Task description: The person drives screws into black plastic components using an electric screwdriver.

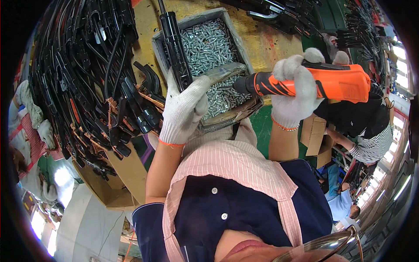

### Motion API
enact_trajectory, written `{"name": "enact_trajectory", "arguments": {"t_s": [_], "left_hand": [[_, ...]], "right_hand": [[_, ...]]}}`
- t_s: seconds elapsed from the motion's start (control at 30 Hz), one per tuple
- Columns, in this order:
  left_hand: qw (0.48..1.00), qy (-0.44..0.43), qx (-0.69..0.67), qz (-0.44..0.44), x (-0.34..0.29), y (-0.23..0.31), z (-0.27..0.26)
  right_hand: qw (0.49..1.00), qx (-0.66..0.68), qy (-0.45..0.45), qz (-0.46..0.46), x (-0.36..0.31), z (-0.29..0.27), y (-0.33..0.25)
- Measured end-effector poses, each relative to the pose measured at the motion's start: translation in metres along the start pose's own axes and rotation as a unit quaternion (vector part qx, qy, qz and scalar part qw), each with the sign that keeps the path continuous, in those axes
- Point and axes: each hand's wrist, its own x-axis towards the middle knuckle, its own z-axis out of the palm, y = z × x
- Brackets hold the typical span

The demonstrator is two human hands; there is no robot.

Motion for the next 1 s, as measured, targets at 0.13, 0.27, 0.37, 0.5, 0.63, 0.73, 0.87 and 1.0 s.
{"name": "enact_trajectory", "arguments": {"t_s": [0.13,0.27,0.37,0.5,0.63,0.73,0.87,1.0], "left_hand": [[1.0,0.009,0.019,-0.003,0.004,-0.003,0.0],[0.998,-0.004,-0.036,-0.046,0.019,-0.025,-0.007],[0.992,0.093,-0.058,-0.055,0.02,-0.031,0.006],[0.996,0.058,-0.061,-0.04,0.017,-0.025,0.004],[0.994,0.023,-0.107,-0.031,0.018,-0.026,-0.001],[0.994,-0.015,-0.102,-0.033,0.019,-0.03,-0.008],[0.994,0.024,-0.098,-0.038,0.017,-0.026,-0.002],[0.994,0.051,-0.074,-0.057,0.016,-0.024,-0.001]], "right_hand": [[0.999,-0.015,-0.038,-0.036,0.013,-0.009,-0.017],[0.999,0.028,-0.034,-0.02,0.029,-0.022,-0.029],[0.996,0.08,0.033,-0.021,0.035,-0.028,-0.032],[0.986,0.154,0.068,0.019,0.033,-0.026,-0.024],[0.98,0.181,0.071,0.041,0.023,-0.014,-0.006],[0.982,0.173,0.069,0.036,0.021,-0.013,-0.001],[0.989,0.145,0.023,0.015,0.014,-0.009,-0.001],[0.991,0.105,-0.075,-0.026,0.01,-0.008,-0.01]]}}
